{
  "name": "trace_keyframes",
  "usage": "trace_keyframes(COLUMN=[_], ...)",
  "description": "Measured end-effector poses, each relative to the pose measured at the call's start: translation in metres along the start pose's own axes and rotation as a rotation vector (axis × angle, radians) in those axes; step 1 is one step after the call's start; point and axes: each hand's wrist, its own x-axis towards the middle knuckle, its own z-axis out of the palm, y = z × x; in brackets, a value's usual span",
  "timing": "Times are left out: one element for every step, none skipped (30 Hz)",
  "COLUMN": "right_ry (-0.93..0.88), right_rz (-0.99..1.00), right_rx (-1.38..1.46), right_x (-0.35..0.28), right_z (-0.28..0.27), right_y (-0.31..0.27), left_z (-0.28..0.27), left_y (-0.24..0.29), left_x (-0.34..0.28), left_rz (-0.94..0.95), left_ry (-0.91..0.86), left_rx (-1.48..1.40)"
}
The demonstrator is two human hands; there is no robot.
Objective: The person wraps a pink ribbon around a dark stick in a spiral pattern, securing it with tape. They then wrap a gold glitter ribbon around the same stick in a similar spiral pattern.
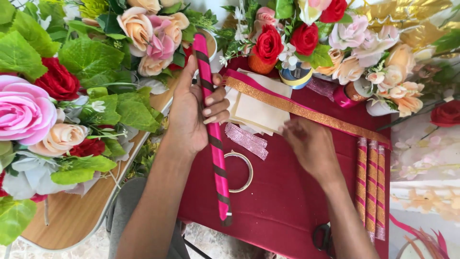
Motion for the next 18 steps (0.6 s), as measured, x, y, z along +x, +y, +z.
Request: trace_keyframes(right_ry=[0.000,-0.043,-0.085,-0.087,-0.104,-0.123,-0.127,-0.156,-0.186,-0.188,-0.180,-0.173,-0.175,-0.190,-0.204,-0.206,-0.213,-0.219], right_rz=[-0.006,-0.005,-0.005,-0.009,-0.049,-0.088,-0.090,-0.064,-0.038,-0.043,-0.044,-0.043,-0.047,-0.019,0.008,0.006,0.033,0.062], right_rx=[-0.002,-0.028,-0.054,-0.055,-0.099,-0.141,-0.140,-0.148,-0.156,-0.155,-0.203,-0.252,-0.253,-0.252,-0.252,-0.252,-0.232,-0.212], right_x=[0.017,0.033,0.049,0.063,0.076,0.088,0.096,0.104,0.112,0.117,0.123,0.127,0.129,0.130,0.131,0.132,0.132,0.132], right_z=[0.004,0.009,0.013,0.024,0.035,0.047,0.054,0.060,0.066,0.073,0.080,0.086,0.089,0.091,0.093,0.092,0.091,0.090], right_y=[-0.003,-0.007,-0.010,-0.008,-0.006,-0.005,-0.009,-0.014,-0.019,-0.018,-0.016,-0.014,-0.016,-0.018,-0.020,-0.022,-0.024,-0.025], left_z=[-0.001,-0.001,-0.002,-0.004,-0.006,-0.008,-0.008,-0.006,-0.005,-0.004,-0.003,-0.002,-0.002,-0.001,0.000,0.000,-0.001,-0.002], left_y=[0.000,0.000,0.000,0.001,0.001,0.001,0.001,0.002,0.003,0.003,0.003,0.002,0.003,0.003,0.003,0.002,0.001,0.000], left_x=[0.001,0.001,0.002,0.004,0.005,0.006,0.005,0.004,0.003,0.003,0.002,0.002,0.001,0.000,0.000,0.001,0.003,0.004], left_rz=[0.006,-0.010,-0.027,-0.022,-0.038,-0.055,-0.052,-0.065,-0.078,-0.072,-0.076,-0.082,-0.078,-0.090,-0.101,-0.099,-0.118,-0.139], left_ry=[-0.003,-0.020,-0.037,-0.036,-0.068,-0.098,-0.094,-0.105,-0.116,-0.114,-0.118,-0.122,-0.120,-0.111,-0.103,-0.102,-0.094,-0.087], left_rx=[-0.002,0.029,0.060,0.059,0.053,0.048,0.047,0.070,0.094,0.093,0.106,0.118,0.116,0.149,0.181,0.180,0.177,0.175])
